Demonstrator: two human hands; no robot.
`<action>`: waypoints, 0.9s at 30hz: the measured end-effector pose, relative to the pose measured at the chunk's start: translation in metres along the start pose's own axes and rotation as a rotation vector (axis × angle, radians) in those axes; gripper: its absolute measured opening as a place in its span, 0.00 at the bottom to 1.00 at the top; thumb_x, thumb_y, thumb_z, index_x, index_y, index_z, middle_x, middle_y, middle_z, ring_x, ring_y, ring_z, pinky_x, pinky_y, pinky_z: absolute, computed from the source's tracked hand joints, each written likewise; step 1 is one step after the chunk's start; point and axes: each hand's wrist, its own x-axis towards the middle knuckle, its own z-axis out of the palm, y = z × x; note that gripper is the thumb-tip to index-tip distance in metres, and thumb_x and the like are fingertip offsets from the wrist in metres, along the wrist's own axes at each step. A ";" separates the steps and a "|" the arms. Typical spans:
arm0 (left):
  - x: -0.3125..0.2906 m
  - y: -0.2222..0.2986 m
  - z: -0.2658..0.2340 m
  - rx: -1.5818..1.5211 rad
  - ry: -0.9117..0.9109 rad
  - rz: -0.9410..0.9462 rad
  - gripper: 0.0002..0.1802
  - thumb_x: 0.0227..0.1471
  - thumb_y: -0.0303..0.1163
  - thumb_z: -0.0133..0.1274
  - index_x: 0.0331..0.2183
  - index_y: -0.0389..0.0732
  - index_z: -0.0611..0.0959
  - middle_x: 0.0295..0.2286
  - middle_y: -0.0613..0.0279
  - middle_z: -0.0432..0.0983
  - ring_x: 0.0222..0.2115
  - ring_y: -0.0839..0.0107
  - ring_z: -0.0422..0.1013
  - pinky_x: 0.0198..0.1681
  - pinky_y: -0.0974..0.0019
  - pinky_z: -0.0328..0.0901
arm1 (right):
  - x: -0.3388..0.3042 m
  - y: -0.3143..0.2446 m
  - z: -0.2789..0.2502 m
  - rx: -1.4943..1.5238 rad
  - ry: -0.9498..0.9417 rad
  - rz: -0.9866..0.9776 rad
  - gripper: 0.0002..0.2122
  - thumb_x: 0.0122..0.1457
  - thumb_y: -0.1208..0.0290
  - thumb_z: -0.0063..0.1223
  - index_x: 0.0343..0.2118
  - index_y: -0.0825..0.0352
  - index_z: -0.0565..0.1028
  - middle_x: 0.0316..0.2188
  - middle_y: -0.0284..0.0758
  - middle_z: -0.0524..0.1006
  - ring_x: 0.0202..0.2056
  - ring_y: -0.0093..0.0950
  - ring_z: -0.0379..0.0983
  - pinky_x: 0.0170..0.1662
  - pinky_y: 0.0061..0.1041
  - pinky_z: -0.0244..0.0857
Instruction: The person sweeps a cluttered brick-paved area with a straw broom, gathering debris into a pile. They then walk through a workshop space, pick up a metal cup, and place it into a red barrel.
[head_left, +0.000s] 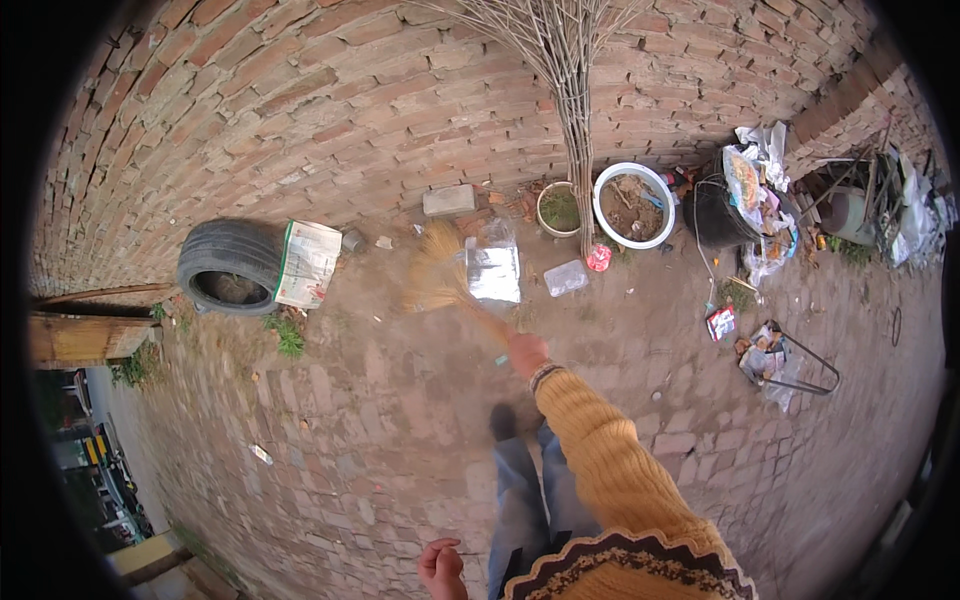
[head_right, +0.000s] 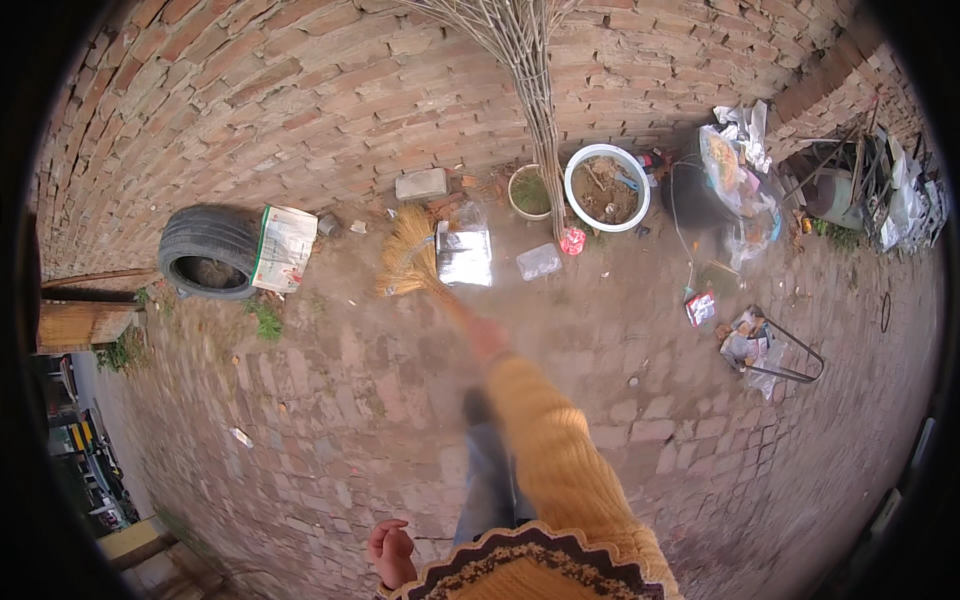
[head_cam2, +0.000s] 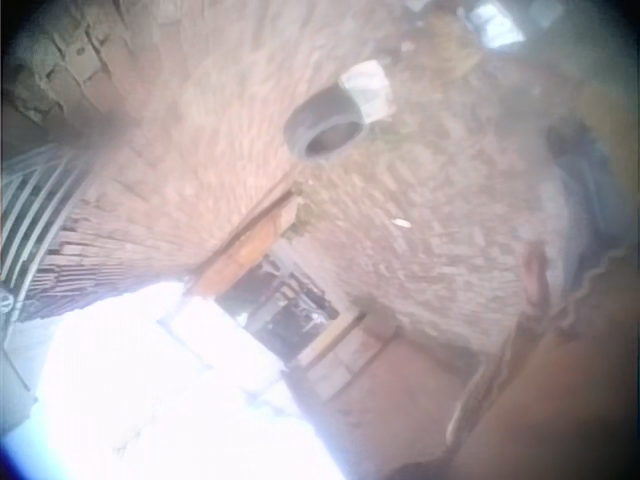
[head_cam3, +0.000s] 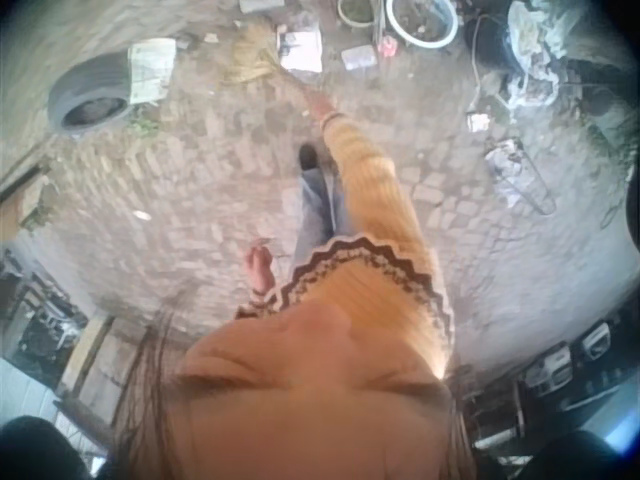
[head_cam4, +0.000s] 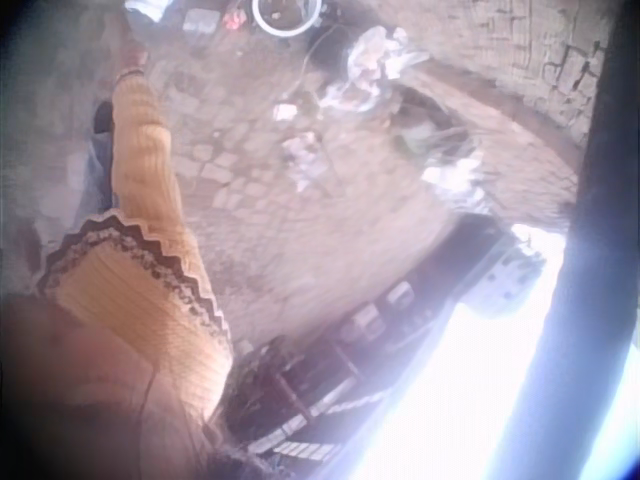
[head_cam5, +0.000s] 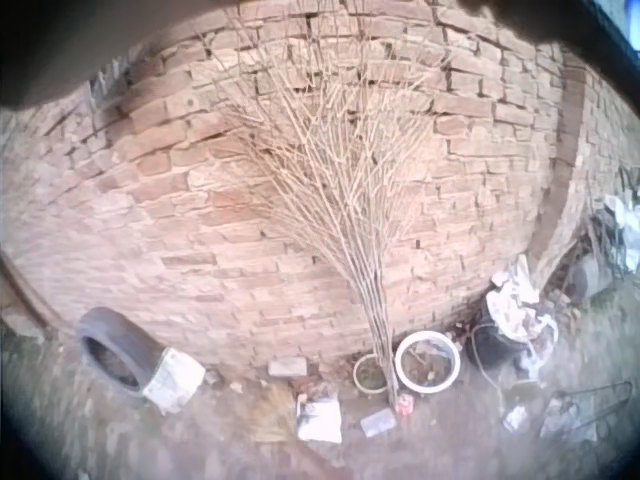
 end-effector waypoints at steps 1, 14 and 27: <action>0.002 -0.007 -0.002 -0.023 0.001 -0.029 0.10 0.56 0.30 0.48 0.31 0.32 0.79 0.13 0.77 0.55 0.13 0.85 0.48 0.16 0.75 0.43 | -0.007 0.011 0.005 -0.010 -0.028 0.031 0.26 0.56 0.68 0.49 0.59 0.59 0.59 0.31 0.43 0.78 0.35 0.42 0.77 0.35 0.40 0.71; 0.027 -0.026 0.007 -0.117 -0.115 -0.209 0.08 0.58 0.27 0.45 0.32 0.34 0.78 0.12 0.75 0.51 0.13 0.84 0.46 0.16 0.73 0.43 | -0.372 0.207 -0.063 -0.235 -0.203 0.750 0.34 0.54 0.59 0.54 0.63 0.55 0.53 0.31 0.44 0.79 0.33 0.46 0.76 0.37 0.45 0.70; 0.038 -0.021 0.033 0.028 -0.246 -0.337 0.08 0.58 0.26 0.46 0.32 0.34 0.79 0.13 0.75 0.56 0.15 0.84 0.50 0.19 0.76 0.47 | -0.287 0.161 -0.020 0.144 -0.119 0.521 0.32 0.58 0.52 0.50 0.63 0.53 0.54 0.34 0.48 0.78 0.36 0.49 0.75 0.40 0.46 0.68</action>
